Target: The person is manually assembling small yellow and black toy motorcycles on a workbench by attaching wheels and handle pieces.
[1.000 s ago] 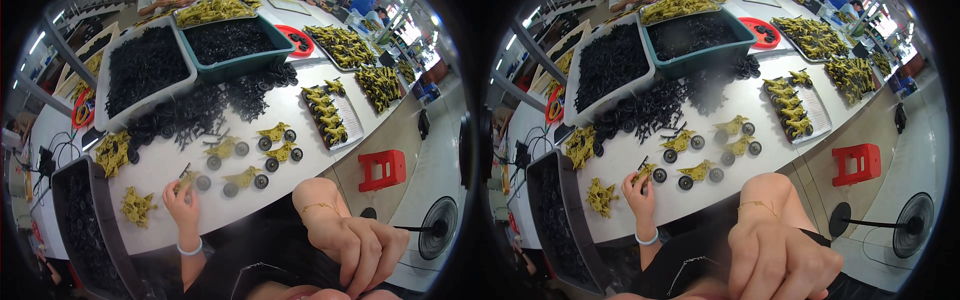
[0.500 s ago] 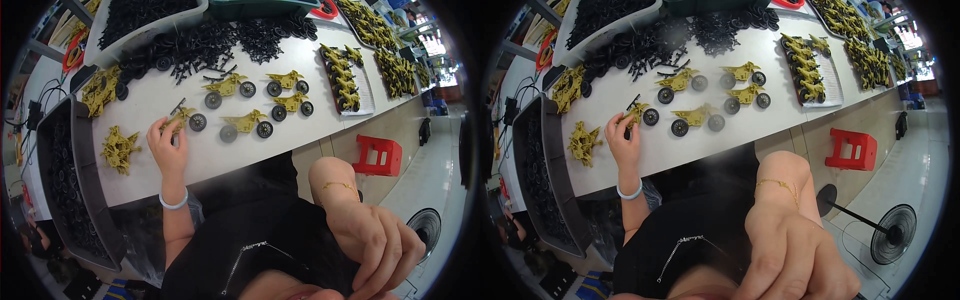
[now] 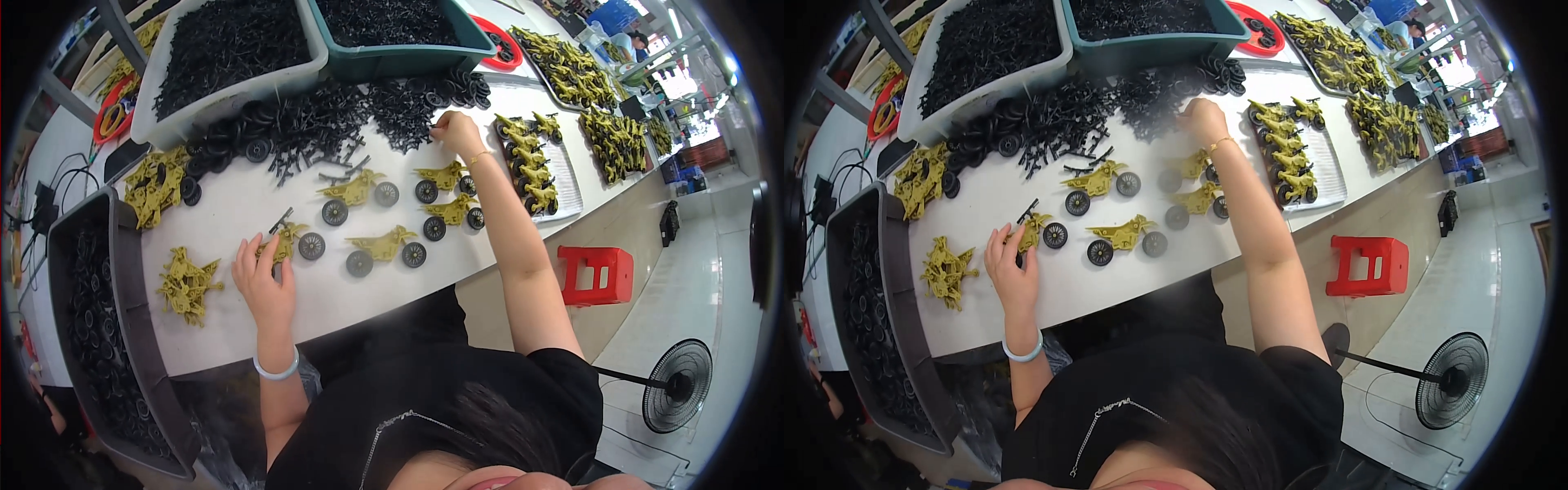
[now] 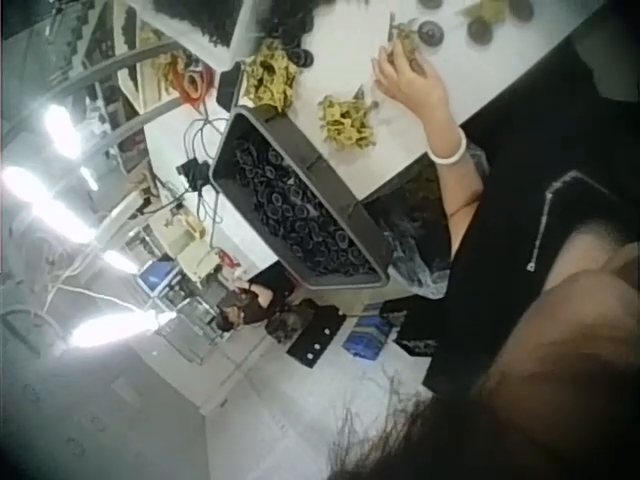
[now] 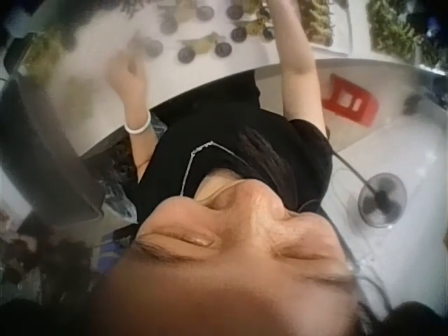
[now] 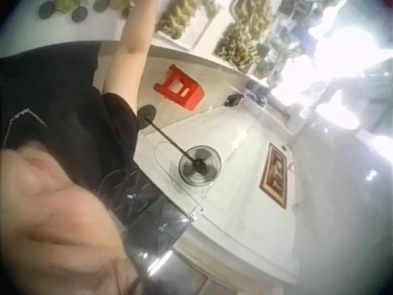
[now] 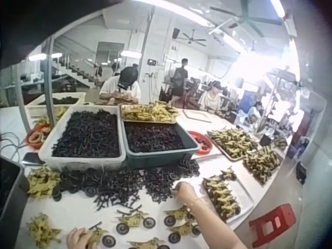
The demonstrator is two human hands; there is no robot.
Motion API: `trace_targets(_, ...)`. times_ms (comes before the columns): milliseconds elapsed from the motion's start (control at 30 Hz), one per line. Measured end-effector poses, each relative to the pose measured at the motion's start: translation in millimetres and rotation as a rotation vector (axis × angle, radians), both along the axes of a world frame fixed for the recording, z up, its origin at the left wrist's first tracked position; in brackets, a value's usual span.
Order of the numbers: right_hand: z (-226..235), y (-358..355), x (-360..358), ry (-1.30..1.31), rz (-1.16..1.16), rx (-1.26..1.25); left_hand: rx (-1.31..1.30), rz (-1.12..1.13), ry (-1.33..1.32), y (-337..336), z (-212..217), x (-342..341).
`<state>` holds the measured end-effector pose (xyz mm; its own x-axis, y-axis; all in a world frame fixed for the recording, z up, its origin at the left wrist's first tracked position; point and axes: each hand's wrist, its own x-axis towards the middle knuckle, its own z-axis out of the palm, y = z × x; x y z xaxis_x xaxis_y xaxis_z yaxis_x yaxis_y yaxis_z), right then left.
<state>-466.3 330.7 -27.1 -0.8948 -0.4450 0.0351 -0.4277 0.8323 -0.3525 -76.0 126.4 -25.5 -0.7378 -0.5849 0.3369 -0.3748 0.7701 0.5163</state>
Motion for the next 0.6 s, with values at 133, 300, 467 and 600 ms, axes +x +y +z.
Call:
trace_targets(133, -16, 1, -14, -0.057, 0.055, -0.109, 0.004, 0.050, -0.063, 2, 3, 4)
trace_targets(300, 47, -17, 44, -0.126, 0.088, -0.283, -0.048, 0.041, 0.054, -2, 2, -4)
trace_targets(467, 74, -75, 202, -0.307, 0.506, -0.370, -0.064, 0.098, 0.063, -1, 3, -1)
trace_targets(600, 40, -105, 256, -0.061, 0.796, -0.282, -0.030, 0.121, 0.033, 1, 7, 2)
